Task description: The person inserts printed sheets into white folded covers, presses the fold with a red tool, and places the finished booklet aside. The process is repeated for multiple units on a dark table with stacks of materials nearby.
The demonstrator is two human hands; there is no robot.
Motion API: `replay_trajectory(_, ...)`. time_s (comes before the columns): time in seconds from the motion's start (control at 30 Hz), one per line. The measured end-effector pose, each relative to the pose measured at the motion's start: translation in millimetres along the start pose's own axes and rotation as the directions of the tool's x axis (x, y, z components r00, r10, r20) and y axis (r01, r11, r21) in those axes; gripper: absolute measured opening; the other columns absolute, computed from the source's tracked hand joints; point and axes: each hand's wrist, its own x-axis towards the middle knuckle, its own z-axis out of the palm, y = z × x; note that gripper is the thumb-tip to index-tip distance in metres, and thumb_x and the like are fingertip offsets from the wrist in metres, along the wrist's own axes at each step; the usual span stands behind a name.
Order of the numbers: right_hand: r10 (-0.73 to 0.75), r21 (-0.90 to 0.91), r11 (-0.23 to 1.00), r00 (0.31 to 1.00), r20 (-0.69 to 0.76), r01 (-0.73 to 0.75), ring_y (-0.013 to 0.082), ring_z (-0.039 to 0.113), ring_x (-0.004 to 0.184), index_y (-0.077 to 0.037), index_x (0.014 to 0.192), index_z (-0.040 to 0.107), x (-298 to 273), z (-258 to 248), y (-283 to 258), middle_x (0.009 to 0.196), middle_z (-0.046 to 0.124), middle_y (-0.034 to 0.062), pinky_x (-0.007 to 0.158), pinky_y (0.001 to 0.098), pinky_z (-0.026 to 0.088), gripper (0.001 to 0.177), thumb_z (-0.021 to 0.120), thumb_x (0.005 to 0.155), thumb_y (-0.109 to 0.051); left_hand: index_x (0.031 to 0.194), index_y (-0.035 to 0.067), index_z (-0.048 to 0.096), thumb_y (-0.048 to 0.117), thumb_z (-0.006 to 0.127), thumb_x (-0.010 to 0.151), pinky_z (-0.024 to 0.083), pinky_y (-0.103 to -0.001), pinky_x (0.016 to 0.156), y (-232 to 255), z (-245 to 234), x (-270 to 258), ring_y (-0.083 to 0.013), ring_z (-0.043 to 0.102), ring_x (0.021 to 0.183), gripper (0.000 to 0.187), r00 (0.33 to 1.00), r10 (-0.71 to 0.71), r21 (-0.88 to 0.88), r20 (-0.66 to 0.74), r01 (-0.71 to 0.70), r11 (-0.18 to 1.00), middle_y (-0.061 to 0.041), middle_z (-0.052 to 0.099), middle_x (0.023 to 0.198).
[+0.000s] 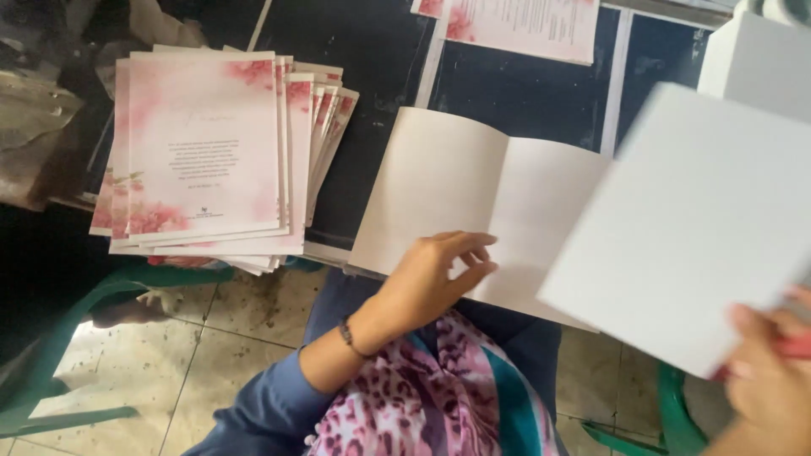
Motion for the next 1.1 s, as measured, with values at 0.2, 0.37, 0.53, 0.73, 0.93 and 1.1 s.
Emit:
replay_trajectory(0.2, 0.651, 0.579, 0.612, 0.759, 0.019, -0.539, 0.0105, 0.038, 0.043, 0.002, 0.128, 0.057, 138, 39, -223, 0.074, 0.057, 0.0049, 0.04, 0.0266, 0.03, 0.034, 0.075, 0.098, 0.002, 0.108, -0.003, 0.074, 0.01, 0.077, 0.09, 0.051, -0.042, 0.089, -30, 28, 6, -0.029, 0.069, 0.076, 0.022, 0.998, 0.057, 0.208, -0.002, -0.055, 0.977, -0.006, 0.078, 0.091)
replay_trajectory(0.37, 0.675, 0.529, 0.593, 0.733, 0.086, -0.607, 0.0157, 0.041, 0.043, 0.003, 0.127, 0.058, 148, 45, -227, 0.074, 0.057, 0.0081, 0.039, 0.0296, 0.034, 0.036, 0.077, 0.097, 0.003, 0.114, 0.009, 0.076, 0.023, 0.083, 0.085, 0.039, -0.048, 0.08, -51, 38, 0, -0.0334, 0.049, 0.095, 0.033, 0.999, -0.035, 0.431, -0.015, 0.038, 0.902, -0.007, 0.063, 0.106)
replay_trajectory(0.53, 0.665, 0.5, 0.61, 0.74, 0.099, -0.615, 0.0145, 0.041, 0.043, 0.002, 0.126, 0.058, 149, 50, -219, 0.072, 0.058, 0.0079, 0.042, 0.0284, 0.035, 0.035, 0.077, 0.096, 0.001, 0.094, 0.012, 0.073, 0.022, 0.085, 0.084, 0.035, -0.049, 0.078, -50, 37, 1, -0.031, 0.046, 0.094, 0.019, 1.0, -0.01, 0.457, -0.026, 0.021, 0.889, -0.003, 0.062, 0.101)
replay_trajectory(0.73, 0.688, 0.474, 0.596, 0.716, 0.115, -0.649, 0.0137, 0.043, 0.046, -0.001, 0.127, 0.06, 153, 51, -221, 0.073, 0.057, 0.0049, 0.044, 0.0272, 0.035, 0.036, 0.078, 0.096, -0.003, 0.101, 0.013, 0.076, 0.023, 0.086, 0.082, 0.033, -0.049, 0.079, -54, 39, -2, -0.0294, 0.047, 0.097, 0.024, 0.998, 0.019, 0.487, -0.052, 0.009, 0.873, 0.0, 0.065, 0.105)
replay_trajectory(0.93, 0.648, 0.389, 0.691, 0.761, 0.039, -0.609, 0.0104, 0.057, 0.079, -0.006, 0.117, 0.07, 128, 83, -161, 0.088, 0.064, 0.0027, 0.075, 0.0252, 0.05, 0.04, 0.092, 0.083, -0.008, 0.108, 0.02, 0.07, 0.033, 0.088, 0.073, 0.035, -0.052, 0.076, -61, 41, 0, -0.0316, 0.053, 0.098, 0.041, 0.995, 0.065, 0.557, -0.07, -0.015, 0.831, 0.004, 0.067, 0.103)
replay_trajectory(1.1, 0.55, 0.261, 0.804, 0.835, 0.017, -0.534, 0.0195, 0.061, 0.061, -0.006, 0.109, 0.077, 130, 92, -157, 0.076, 0.072, 0.0073, 0.062, 0.0321, 0.05, 0.042, 0.098, 0.075, -0.019, 0.11, 0.023, 0.077, 0.027, 0.086, 0.077, 0.036, -0.045, 0.085, -52, 33, 0, -0.0281, 0.056, 0.1, 0.035, 0.999, 0.011, 0.549, -0.03, 0.007, 0.836, 0.0, 0.069, 0.102)
